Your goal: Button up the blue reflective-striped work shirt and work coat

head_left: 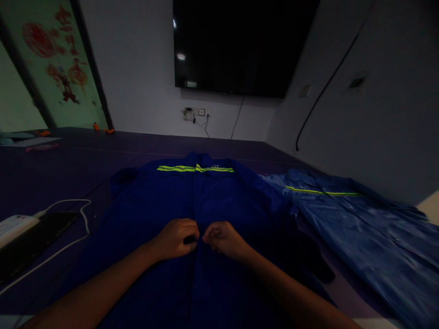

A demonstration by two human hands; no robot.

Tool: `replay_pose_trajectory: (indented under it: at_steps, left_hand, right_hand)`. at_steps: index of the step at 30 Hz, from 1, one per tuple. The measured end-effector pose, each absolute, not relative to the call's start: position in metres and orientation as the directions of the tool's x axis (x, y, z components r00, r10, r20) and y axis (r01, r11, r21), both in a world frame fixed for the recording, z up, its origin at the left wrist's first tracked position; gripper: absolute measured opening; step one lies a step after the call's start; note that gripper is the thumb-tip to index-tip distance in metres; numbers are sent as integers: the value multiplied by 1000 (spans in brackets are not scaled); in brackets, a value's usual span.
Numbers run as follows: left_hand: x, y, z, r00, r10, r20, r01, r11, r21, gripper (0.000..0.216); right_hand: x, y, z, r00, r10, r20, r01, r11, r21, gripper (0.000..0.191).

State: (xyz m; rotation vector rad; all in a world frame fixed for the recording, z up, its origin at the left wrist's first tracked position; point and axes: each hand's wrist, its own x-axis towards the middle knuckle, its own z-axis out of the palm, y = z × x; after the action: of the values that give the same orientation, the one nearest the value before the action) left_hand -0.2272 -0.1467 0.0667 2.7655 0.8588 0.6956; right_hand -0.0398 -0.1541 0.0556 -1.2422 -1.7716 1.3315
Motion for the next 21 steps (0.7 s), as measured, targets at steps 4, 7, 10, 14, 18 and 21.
replay_pose_trajectory:
  at_steps: [4, 7, 10, 14, 18, 21]
  left_hand:
    - [-226, -148, 63, 730, 559, 393, 507, -829, 236, 8]
    - [-225, -148, 60, 734, 545, 406, 495, -838, 230, 10]
    - [-225, -147, 59, 745, 529, 407, 465, -849, 253, 11]
    - [-225, -147, 64, 768, 511, 385, 435, -858, 271, 11]
    - [-225, -151, 67, 788, 491, 371, 430, -871, 238, 13]
    - [-224, -152, 66, 794, 480, 375, 428, -877, 216, 20]
  right_hand:
    - [-43, -156, 59, -360, 930, -74, 322, 49, -946, 8]
    - [-46, -157, 62, -337, 930, -147, 333, -29, -943, 6]
    - [-46, -156, 64, -307, 913, -268, 344, -156, -926, 7]
    - [-46, -157, 65, -315, 887, -337, 284, -251, -925, 8]
    - [-45, -158, 67, -313, 877, -364, 221, -306, -926, 8]
    - [-45, -158, 69, -322, 870, -375, 200, -325, -925, 8]
